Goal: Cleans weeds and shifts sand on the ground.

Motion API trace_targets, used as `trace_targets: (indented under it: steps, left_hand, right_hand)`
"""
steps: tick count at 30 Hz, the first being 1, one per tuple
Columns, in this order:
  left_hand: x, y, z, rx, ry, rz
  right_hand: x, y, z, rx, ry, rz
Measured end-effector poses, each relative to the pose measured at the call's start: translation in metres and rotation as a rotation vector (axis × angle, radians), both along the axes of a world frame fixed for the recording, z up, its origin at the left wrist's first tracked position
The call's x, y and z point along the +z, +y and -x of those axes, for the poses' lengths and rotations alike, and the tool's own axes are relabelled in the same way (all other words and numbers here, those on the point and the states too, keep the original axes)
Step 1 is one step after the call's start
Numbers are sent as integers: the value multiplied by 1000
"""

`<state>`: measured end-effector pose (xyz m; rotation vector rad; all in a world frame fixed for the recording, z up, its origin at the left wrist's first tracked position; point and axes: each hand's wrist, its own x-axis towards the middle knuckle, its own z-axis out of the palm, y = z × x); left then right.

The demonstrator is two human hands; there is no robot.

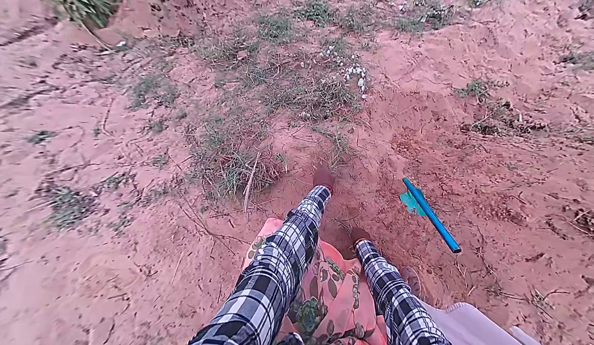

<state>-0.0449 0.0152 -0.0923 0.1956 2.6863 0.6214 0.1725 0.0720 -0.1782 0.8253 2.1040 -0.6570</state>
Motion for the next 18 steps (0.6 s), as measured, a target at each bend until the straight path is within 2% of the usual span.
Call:
trace_targets:
  steps: [4, 10, 14, 18]
  left_hand:
    - [-22, 10, 21, 82, 52, -9]
    - [-33, 34, 39, -176, 145, 144]
    - [-46, 34, 47, -307, 39, 196]
    - [-48, 27, 31, -180, -104, 171]
  right_hand:
    - [-4, 5, 2, 4, 1, 24]
    - [-4, 8, 5, -30, -4, 49]
    - [-5, 8, 6, -19, -16, 44]
    - [-7, 4, 9, -39, -24, 5]
